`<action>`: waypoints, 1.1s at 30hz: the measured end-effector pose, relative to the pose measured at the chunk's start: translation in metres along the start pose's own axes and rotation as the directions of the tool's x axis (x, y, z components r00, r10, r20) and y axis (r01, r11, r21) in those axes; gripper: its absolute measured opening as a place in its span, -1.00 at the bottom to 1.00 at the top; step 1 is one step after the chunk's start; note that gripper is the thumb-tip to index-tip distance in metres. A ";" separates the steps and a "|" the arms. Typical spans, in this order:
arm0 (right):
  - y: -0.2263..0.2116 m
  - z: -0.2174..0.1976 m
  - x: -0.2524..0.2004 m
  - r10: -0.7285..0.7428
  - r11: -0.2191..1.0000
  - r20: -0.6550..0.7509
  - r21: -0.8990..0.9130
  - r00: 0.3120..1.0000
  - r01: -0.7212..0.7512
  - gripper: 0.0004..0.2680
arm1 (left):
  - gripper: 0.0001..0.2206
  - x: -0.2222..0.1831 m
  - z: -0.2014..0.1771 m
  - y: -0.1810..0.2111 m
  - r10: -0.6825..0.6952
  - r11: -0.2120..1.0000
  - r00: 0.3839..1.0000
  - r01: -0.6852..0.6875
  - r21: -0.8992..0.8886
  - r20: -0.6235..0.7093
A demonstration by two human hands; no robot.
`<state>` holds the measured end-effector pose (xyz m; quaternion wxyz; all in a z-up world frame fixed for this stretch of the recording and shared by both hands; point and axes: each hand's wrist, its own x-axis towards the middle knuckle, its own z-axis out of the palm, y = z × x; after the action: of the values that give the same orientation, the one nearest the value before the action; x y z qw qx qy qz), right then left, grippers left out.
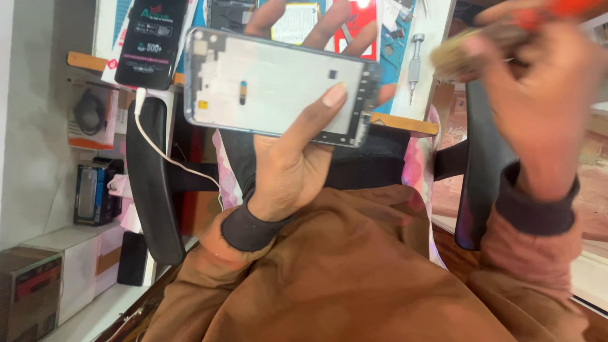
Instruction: The person cleans the inside of a smartphone frame with a brush and then installs a battery into the frame. The person handles the frame and battery by hand.
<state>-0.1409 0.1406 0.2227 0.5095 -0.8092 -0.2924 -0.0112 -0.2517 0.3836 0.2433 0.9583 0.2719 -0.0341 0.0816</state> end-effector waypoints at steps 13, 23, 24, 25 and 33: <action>0.046 0.044 0.056 0.472 0.865 0.242 -0.314 0.848 -0.392 -0.74 | -0.47 0.047 -0.116 0.023 -0.113 0.935 0.980 0.049 0.351 0.165; 0.087 0.038 0.076 -0.025 0.900 0.104 -0.431 0.994 0.068 -0.93 | -0.45 0.036 -0.154 0.021 -0.025 0.907 0.993 -0.026 0.420 0.116; 0.091 0.040 0.081 -0.106 0.895 0.120 -0.421 0.987 0.147 -0.93 | -0.45 0.034 -0.155 0.021 -0.030 0.912 0.990 -0.029 0.409 0.136; 0.094 0.042 0.087 -0.191 0.882 0.135 -0.411 0.972 0.230 -0.89 | -0.44 0.034 -0.154 0.021 -0.030 0.917 0.987 -0.036 0.397 0.160; 0.122 0.047 0.100 -0.079 0.879 0.198 -0.449 0.977 0.162 -0.96 | -0.34 0.022 -0.143 0.025 0.025 0.957 0.939 -0.121 0.263 0.342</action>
<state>-0.0123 0.1884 0.1321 0.2730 -0.8852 -0.3743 -0.0416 -0.2312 0.4832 0.1371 0.8866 0.4129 -0.1948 0.0741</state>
